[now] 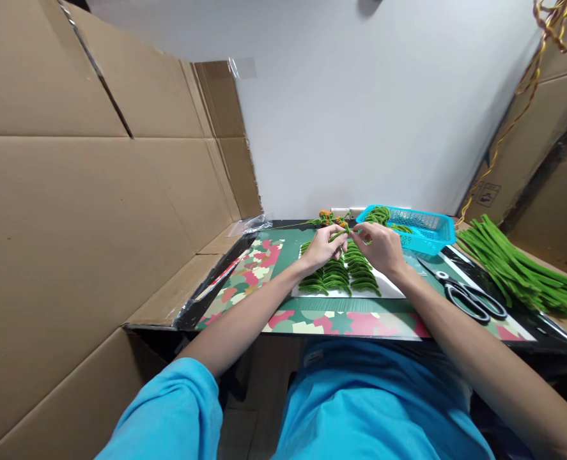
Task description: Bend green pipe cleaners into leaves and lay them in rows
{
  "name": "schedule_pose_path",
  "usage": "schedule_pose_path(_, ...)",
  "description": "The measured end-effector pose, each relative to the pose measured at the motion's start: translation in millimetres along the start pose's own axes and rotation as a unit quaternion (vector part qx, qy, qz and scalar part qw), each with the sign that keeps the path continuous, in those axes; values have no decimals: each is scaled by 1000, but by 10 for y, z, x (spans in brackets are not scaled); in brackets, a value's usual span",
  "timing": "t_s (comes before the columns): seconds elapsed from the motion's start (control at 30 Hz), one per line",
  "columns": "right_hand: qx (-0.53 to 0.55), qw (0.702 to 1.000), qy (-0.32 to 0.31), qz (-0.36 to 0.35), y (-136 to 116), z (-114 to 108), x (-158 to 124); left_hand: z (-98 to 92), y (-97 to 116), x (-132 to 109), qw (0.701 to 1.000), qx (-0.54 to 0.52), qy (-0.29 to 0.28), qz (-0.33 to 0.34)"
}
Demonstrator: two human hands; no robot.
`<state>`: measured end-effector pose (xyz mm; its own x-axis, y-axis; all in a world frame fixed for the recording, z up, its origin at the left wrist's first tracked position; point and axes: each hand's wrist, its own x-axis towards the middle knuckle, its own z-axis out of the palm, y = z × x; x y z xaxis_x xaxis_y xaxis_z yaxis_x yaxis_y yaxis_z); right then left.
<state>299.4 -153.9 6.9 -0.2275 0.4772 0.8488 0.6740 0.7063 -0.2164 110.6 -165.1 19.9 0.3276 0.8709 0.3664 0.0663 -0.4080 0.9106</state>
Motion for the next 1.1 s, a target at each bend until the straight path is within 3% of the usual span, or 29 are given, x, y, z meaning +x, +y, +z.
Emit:
schedule_pose_path(0.33,18,1000,-9,-8,-27,-13,-12,11,42,-17,999,-27,-7,-39)
schedule_pose_path(0.53,68,996,-42,-36,-52,-4,-20,5,-1,-11,1000,4,27,-2)
schedule_pose_path(1.1,79,996,-41,-14,-46,1,-18,35,-19,-35,1000,13,24,11)
